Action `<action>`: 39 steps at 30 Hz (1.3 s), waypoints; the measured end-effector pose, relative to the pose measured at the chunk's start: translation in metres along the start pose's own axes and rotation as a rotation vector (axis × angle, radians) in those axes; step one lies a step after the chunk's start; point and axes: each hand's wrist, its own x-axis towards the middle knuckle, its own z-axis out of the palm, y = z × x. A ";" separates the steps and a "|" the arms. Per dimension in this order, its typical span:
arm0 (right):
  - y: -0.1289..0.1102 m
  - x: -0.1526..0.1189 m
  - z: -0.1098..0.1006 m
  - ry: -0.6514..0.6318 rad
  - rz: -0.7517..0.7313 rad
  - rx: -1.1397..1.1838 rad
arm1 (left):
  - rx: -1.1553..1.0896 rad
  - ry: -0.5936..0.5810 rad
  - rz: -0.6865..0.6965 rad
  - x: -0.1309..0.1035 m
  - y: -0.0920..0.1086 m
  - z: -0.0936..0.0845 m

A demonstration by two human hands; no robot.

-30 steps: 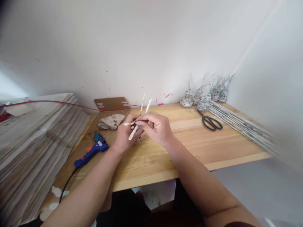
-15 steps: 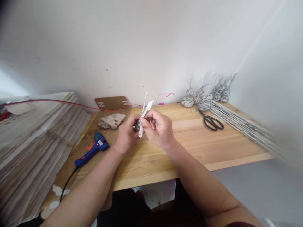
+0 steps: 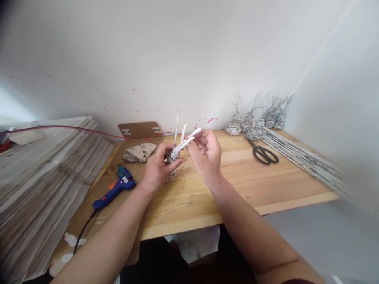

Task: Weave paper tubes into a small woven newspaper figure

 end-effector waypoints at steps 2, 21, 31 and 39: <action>0.001 -0.001 0.000 0.032 -0.062 -0.012 | 0.003 -0.006 -0.002 0.000 0.000 0.000; -0.004 -0.003 -0.014 -0.172 -0.718 -0.787 | -0.022 -0.041 -0.072 0.002 0.002 -0.003; 0.002 -0.003 -0.016 -0.210 -0.740 -0.829 | 0.000 -0.085 -0.060 0.002 0.004 -0.004; 0.000 0.000 -0.017 -0.156 -0.781 -0.924 | 0.037 -0.091 -0.053 0.002 0.006 -0.004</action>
